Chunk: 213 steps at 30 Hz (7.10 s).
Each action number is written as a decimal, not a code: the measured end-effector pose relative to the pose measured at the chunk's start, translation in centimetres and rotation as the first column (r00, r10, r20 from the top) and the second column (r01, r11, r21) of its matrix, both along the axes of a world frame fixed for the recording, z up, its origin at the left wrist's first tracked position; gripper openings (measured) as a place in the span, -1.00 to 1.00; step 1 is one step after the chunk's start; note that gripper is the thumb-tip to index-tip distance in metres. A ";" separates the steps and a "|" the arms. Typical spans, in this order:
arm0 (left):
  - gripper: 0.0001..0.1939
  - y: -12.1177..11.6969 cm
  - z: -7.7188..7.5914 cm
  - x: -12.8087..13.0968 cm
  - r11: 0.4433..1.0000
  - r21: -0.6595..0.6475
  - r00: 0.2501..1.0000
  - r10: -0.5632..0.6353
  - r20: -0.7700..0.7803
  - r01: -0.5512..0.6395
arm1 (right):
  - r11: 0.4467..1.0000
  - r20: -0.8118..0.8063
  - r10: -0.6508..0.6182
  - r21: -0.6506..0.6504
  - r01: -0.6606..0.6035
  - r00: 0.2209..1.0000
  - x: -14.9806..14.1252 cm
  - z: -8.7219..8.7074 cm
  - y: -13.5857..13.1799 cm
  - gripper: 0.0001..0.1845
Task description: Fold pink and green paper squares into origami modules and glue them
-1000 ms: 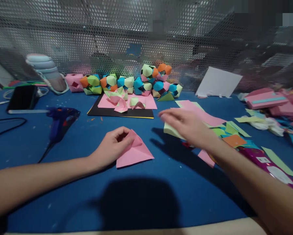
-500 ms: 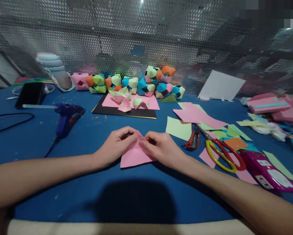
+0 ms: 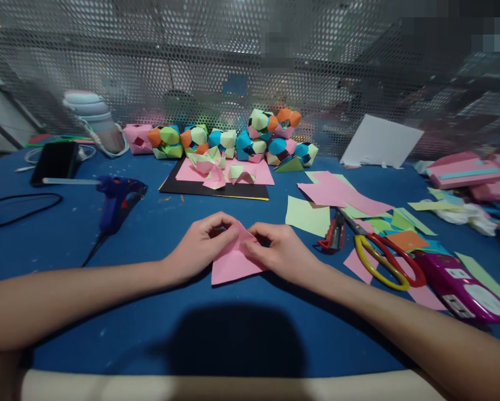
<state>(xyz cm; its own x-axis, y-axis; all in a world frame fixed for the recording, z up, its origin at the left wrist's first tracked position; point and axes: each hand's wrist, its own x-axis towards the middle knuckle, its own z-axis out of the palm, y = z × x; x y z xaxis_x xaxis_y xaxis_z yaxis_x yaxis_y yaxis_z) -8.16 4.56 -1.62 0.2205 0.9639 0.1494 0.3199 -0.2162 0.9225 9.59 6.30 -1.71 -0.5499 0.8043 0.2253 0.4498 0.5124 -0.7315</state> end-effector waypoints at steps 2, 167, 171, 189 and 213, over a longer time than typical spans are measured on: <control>-0.80 -0.1 0.1 0.1 0.999 -0.034 1.000 0.006 0.008 -0.006 | 0.999 -0.028 0.000 0.048 0.002 1.000 0.0 -0.2 0.1 -0.81; -0.74 0.0 1.2 -0.2 0.981 -0.174 0.980 -0.115 -0.164 0.086 | 0.995 -0.018 0.096 0.031 -0.096 0.995 1.8 0.3 0.6 -0.83; -0.74 -0.1 1.2 -0.2 0.984 -0.160 0.978 -0.101 -0.181 0.072 | 0.995 -0.025 0.093 0.049 -0.092 0.995 1.7 0.3 0.5 -0.81; -0.72 -0.1 1.0 -0.3 0.989 -0.088 0.966 -0.140 -0.217 0.123 | 0.994 -0.030 0.111 0.014 -0.111 0.993 1.7 0.3 0.7 -0.80; -0.81 -0.4 0.7 -0.2 0.991 0.063 0.967 -0.103 -0.232 0.121 | 0.887 0.013 0.193 0.425 -0.180 0.981 1.3 -0.7 0.1 -0.80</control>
<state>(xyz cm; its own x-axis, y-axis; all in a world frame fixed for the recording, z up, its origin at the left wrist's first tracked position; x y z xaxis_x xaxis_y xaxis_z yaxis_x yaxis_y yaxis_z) -8.39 4.14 -0.87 0.3629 0.9189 0.1546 0.4891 -0.3291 0.8078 10.84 6.41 -2.37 -0.6686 0.5125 0.5388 0.2974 0.8484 -0.4380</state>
